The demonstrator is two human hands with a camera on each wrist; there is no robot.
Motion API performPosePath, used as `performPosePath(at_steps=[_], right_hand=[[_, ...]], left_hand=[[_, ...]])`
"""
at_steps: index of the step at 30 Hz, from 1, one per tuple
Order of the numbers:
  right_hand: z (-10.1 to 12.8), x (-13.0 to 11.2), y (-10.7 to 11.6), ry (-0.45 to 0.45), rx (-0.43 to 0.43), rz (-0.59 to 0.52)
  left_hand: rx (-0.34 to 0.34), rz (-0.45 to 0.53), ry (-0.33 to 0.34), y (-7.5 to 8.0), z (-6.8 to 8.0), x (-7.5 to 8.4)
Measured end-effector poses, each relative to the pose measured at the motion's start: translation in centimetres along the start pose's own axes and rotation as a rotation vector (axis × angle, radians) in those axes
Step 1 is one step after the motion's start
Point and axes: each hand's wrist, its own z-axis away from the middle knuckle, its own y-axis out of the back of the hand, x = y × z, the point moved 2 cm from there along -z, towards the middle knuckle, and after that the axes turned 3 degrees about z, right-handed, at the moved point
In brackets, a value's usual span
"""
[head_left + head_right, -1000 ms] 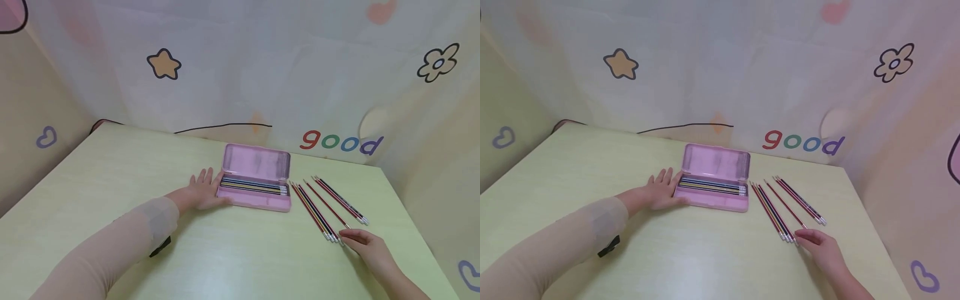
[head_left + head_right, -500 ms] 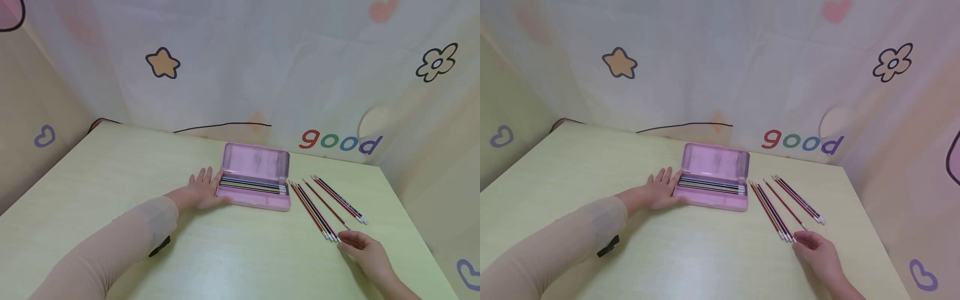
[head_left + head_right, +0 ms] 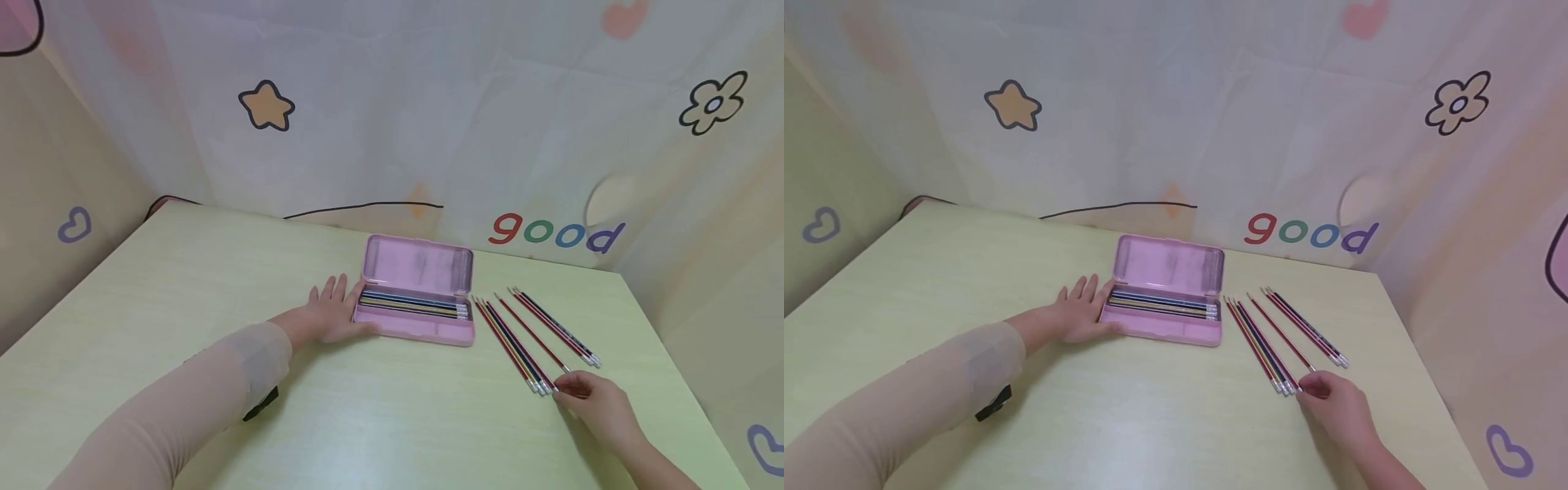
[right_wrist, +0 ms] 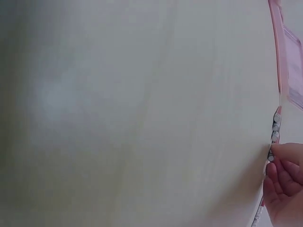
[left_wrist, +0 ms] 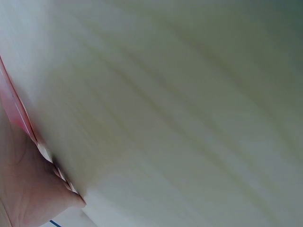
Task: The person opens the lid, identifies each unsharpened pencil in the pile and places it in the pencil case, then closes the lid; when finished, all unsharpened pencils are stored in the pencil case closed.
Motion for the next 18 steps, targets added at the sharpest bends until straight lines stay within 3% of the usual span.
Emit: performPosePath(at_steps=[5,9,13,18], right_hand=[[-0.2,0.5,0.6,-0.013,0.006,0.030],[-0.4,1.3,1.2,-0.076,0.026,-0.004],[-0.5,2.1,1.9,-0.166,0.062,-0.164],[-0.6,2.1,2.6,-0.190,0.168,-0.380]], left_hand=[[0.001,-0.010,0.004,0.1,0.1,0.1],[0.005,-0.020,0.004,0.1,0.1,0.1],[-0.003,-0.008,0.006,0.1,0.0,0.1],[-0.017,-0.016,0.020,0.0,-0.1,0.0]])
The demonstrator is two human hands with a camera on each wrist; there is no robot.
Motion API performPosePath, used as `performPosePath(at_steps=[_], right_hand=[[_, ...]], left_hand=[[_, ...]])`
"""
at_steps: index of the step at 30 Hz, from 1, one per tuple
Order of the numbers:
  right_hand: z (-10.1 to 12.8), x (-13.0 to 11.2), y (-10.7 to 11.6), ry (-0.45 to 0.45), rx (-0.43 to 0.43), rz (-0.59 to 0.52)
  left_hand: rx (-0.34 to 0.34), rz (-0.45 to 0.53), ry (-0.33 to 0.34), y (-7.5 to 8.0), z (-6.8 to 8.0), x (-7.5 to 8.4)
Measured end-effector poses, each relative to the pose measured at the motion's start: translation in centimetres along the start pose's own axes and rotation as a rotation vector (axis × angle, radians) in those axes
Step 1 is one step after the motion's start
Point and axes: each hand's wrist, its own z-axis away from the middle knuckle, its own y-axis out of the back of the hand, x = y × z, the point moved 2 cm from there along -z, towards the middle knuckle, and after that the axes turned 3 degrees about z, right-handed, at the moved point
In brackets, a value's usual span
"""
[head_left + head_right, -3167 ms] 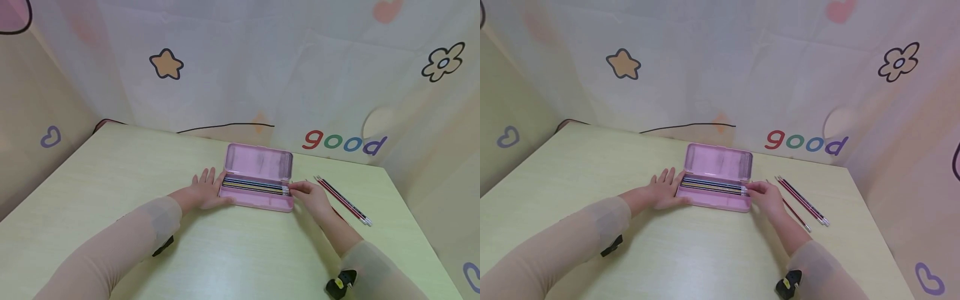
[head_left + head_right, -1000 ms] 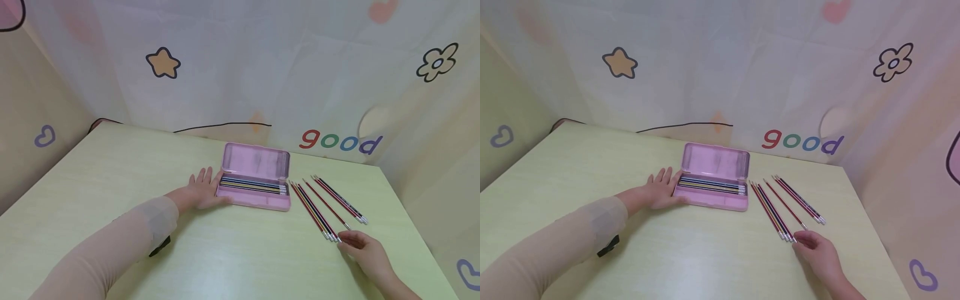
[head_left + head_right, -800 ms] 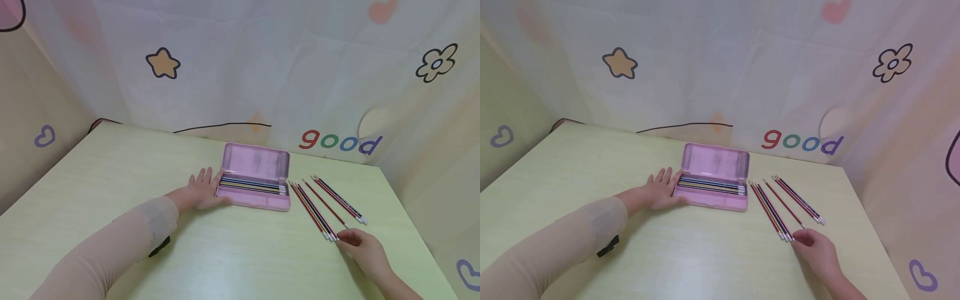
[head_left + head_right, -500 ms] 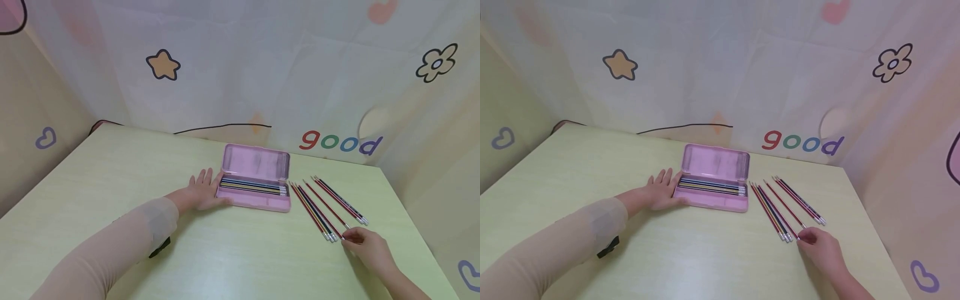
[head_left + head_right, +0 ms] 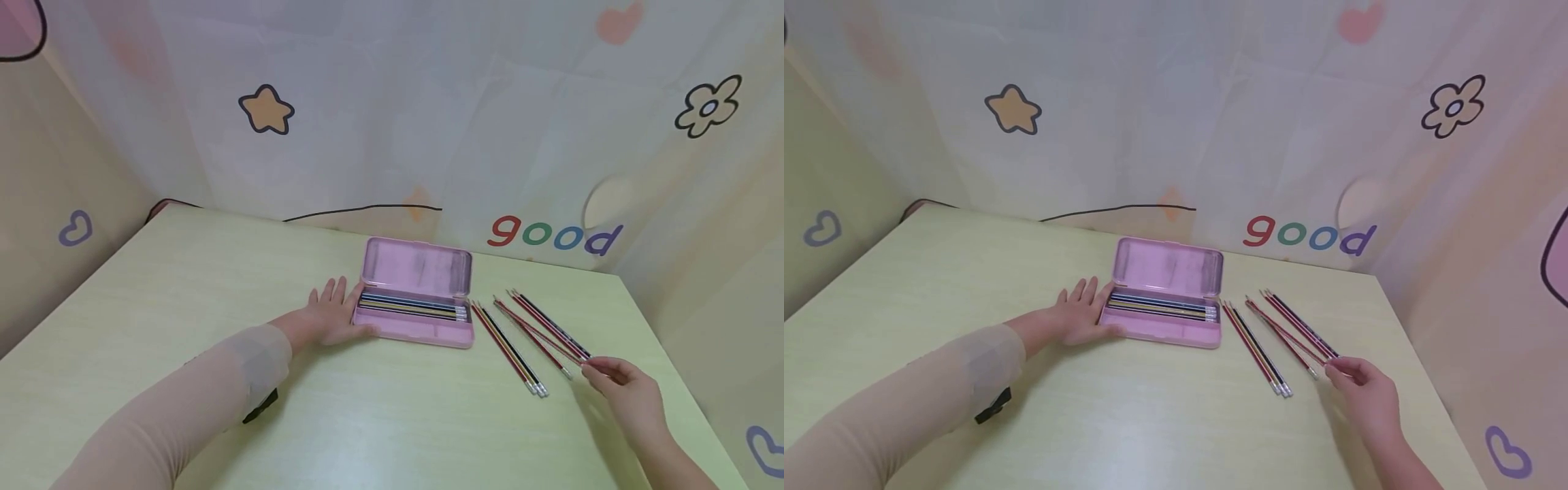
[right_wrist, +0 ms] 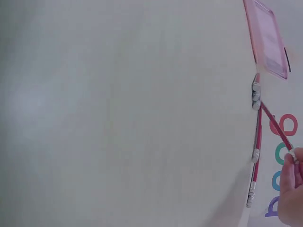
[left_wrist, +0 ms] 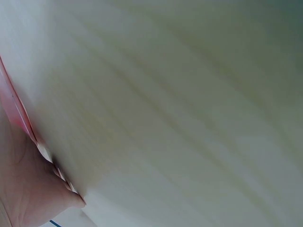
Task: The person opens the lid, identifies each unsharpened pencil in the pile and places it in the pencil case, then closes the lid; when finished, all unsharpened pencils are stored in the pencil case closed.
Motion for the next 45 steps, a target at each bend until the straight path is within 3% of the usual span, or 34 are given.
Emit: performPosePath(at_steps=[4,8,12,21,25,31,38,45], right_hand=[[-0.3,-0.6,-0.1,-0.012,0.051,-0.213],[-0.7,-1.5,-0.8,-0.021,0.041,-0.458],[-1.3,-2.7,-2.3,-0.024,-0.010,-0.557],[-2.1,-5.0,-6.2,-0.016,-0.140,-0.479],[-2.4,-5.9,-7.3,-0.018,-0.175,-0.387],[-3.5,-7.4,-9.0,-0.030,-0.185,-0.262],[-4.4,-9.2,-10.9,0.027,-0.189,-0.117],[-5.1,-9.8,-12.3,0.018,-0.224,-0.129]], left_hand=[[0.004,0.004,-0.005,-0.3,-0.3,-0.2],[-0.006,0.017,-0.015,0.0,0.1,-0.1],[0.006,0.006,-0.010,0.0,0.1,-0.1],[0.020,0.006,-0.013,-0.4,-0.2,-0.3],[0.017,0.002,-0.011,-0.4,-0.1,-0.3],[0.012,-0.011,-0.007,-0.2,0.0,-0.2],[0.026,-0.004,-0.021,0.2,0.4,0.1],[0.026,-0.012,-0.021,0.2,0.3,0.1]])
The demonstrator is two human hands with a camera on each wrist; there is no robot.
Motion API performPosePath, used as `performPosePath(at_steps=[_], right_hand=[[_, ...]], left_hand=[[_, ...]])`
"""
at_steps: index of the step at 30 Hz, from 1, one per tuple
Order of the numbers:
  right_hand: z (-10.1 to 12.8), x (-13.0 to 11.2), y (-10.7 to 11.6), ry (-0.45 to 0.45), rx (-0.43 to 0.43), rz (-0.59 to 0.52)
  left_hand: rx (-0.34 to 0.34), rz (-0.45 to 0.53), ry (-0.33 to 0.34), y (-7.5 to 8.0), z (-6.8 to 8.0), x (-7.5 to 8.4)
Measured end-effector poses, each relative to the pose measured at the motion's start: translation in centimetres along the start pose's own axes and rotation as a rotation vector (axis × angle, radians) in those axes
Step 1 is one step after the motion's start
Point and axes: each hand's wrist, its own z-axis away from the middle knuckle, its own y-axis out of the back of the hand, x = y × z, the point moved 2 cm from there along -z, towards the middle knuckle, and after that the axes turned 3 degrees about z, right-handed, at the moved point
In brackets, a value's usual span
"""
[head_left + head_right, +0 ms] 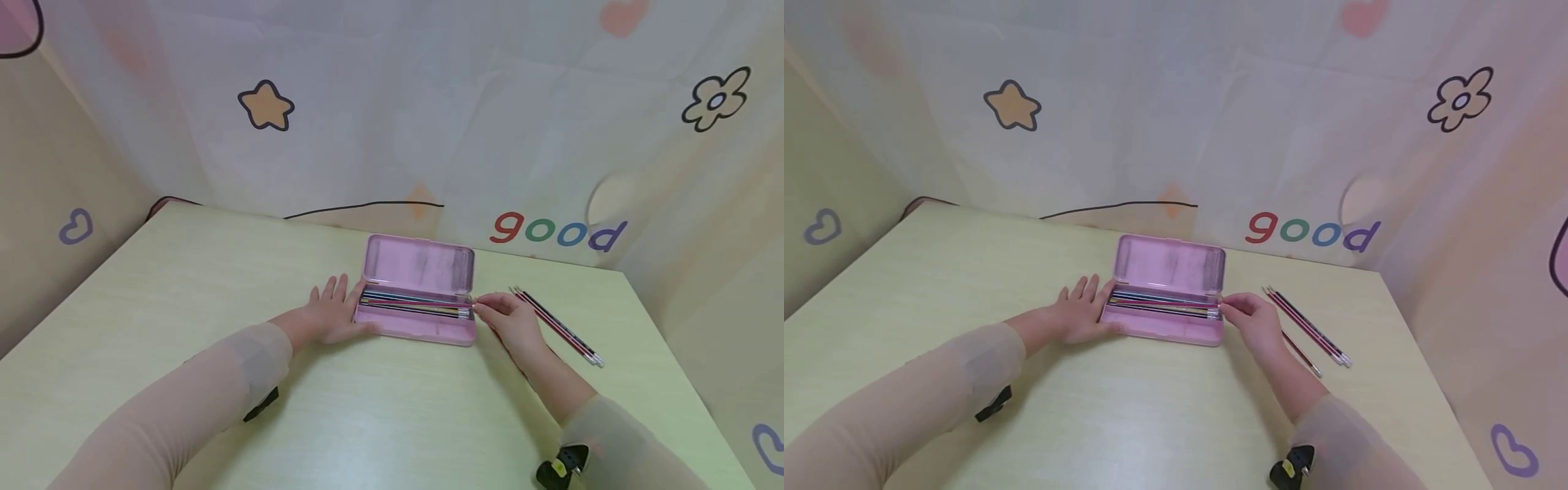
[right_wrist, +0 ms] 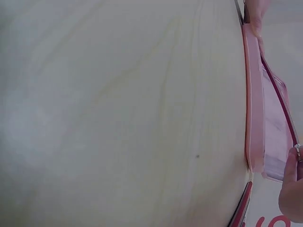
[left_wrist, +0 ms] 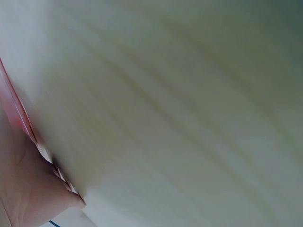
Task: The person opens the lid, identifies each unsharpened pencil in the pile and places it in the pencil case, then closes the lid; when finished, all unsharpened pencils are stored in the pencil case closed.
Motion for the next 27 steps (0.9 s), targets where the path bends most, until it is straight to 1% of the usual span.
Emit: performPosePath(at_steps=[6,10,14,20,25,27], right_hand=[[-0.5,0.0,-0.8,0.016,-0.024,-0.039],[-0.5,0.2,-1.2,0.048,-0.044,-0.052],[-0.4,0.2,-1.4,0.078,-0.056,-0.023],[-0.5,0.3,-1.6,0.102,-0.048,0.029],[-0.4,0.3,-1.4,0.087,-0.036,0.058],[-0.4,0.1,-1.2,0.077,-0.028,0.051]], left_hand=[[-0.009,0.005,0.010,0.1,0.0,0.1],[-0.014,0.005,0.007,0.1,0.1,0.1],[-0.009,0.008,0.001,0.0,0.0,0.2],[-0.005,0.024,-0.001,0.0,0.0,0.2],[0.001,0.035,-0.010,-0.2,-0.2,0.0],[-0.002,0.036,0.000,-0.3,-0.4,-0.2]])
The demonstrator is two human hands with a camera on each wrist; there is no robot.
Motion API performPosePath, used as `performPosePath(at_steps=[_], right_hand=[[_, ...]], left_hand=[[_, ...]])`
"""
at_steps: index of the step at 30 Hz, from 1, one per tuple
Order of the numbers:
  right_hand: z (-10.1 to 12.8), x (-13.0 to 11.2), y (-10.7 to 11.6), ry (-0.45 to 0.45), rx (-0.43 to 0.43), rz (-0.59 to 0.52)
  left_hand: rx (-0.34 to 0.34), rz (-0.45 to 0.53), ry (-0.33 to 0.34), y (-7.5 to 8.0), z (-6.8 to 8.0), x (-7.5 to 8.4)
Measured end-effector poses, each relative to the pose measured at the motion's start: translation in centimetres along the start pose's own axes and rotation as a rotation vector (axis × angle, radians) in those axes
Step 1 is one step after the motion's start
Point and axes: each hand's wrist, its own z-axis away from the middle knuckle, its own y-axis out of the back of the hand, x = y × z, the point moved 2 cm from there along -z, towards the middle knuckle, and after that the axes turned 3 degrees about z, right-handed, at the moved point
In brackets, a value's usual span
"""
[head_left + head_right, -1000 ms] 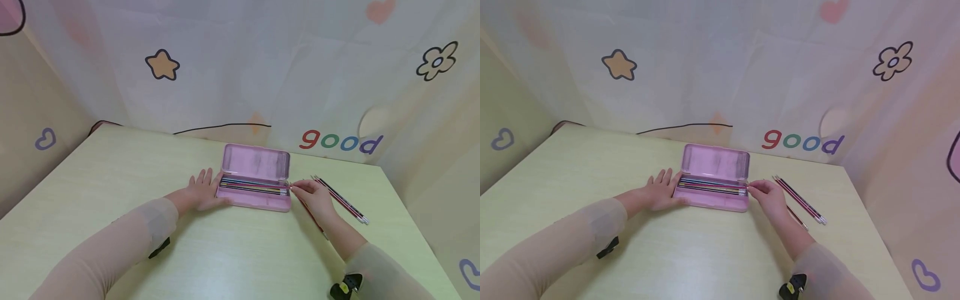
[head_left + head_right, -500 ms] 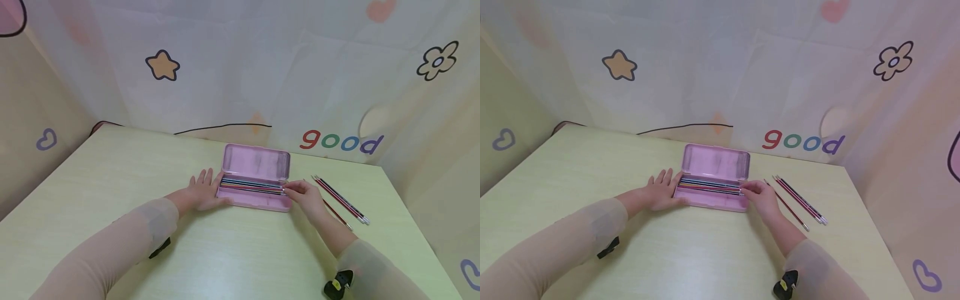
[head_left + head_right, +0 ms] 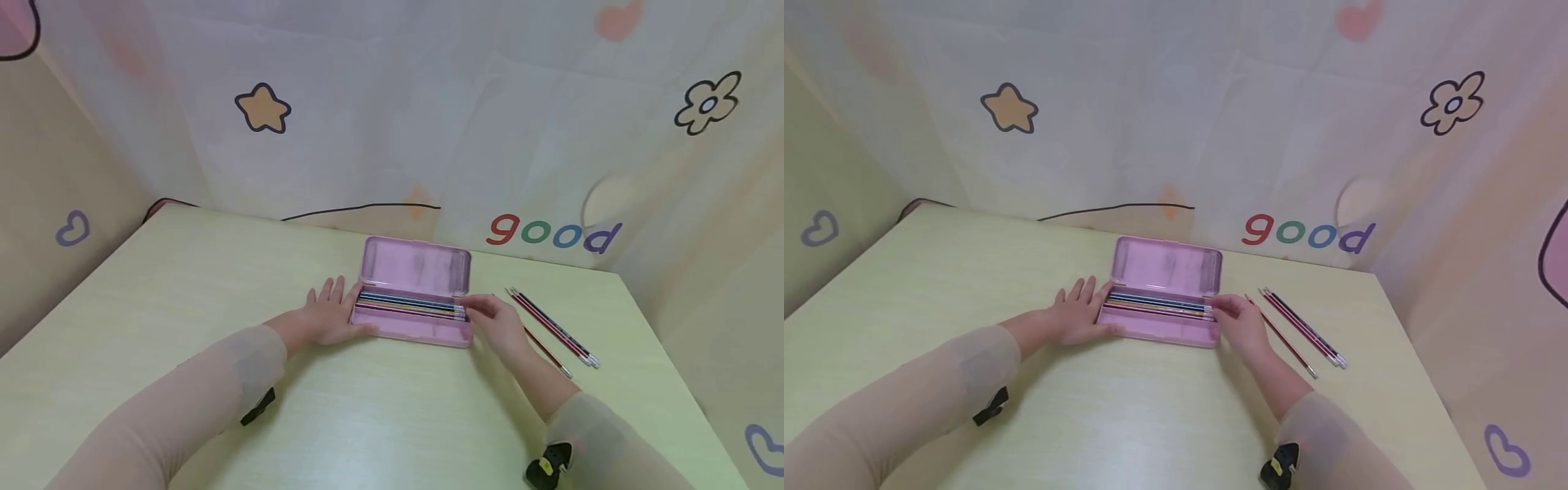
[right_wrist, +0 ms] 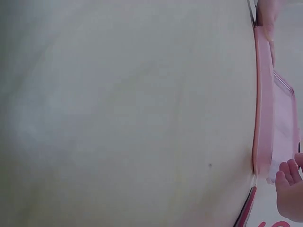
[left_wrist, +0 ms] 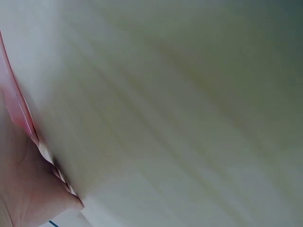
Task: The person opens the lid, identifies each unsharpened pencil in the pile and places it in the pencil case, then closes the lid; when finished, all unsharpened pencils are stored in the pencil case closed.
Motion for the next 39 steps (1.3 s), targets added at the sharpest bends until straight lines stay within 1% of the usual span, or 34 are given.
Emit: performPosePath(at_steps=[5,7,9,14,20,26,28,33,35,39], right_hand=[[0.8,-0.1,1.1,0.005,0.026,-0.032],[1.2,0.0,1.4,-0.002,0.021,-0.047],[1.7,0.2,1.6,-0.027,0.005,-0.059],[2.3,1.1,1.6,-0.046,-0.019,-0.067],[3.0,2.0,1.2,-0.047,-0.027,-0.121],[3.5,2.3,0.8,-0.054,-0.060,-0.131],[3.5,2.4,0.7,-0.044,-0.078,-0.103],[3.2,2.5,0.3,-0.006,-0.102,0.050],[3.1,2.5,0.1,0.004,-0.093,0.093],[3.1,2.4,0.0,0.022,-0.050,0.139]], left_hand=[[0.006,0.010,0.004,-0.2,-0.2,-0.2],[0.018,0.024,-0.008,-0.1,-0.1,-0.1],[0.028,0.034,-0.021,0.0,0.1,0.1],[0.032,0.028,-0.020,0.2,0.4,0.1],[0.027,0.037,-0.006,0.0,0.3,0.0],[0.038,0.039,-0.014,-0.1,0.1,0.1],[0.045,0.038,-0.017,-0.1,0.1,0.2],[0.054,0.051,-0.019,0.0,0.4,0.2],[0.051,0.055,-0.021,0.1,0.4,0.2],[0.041,0.081,-0.044,0.1,0.2,0.0]])
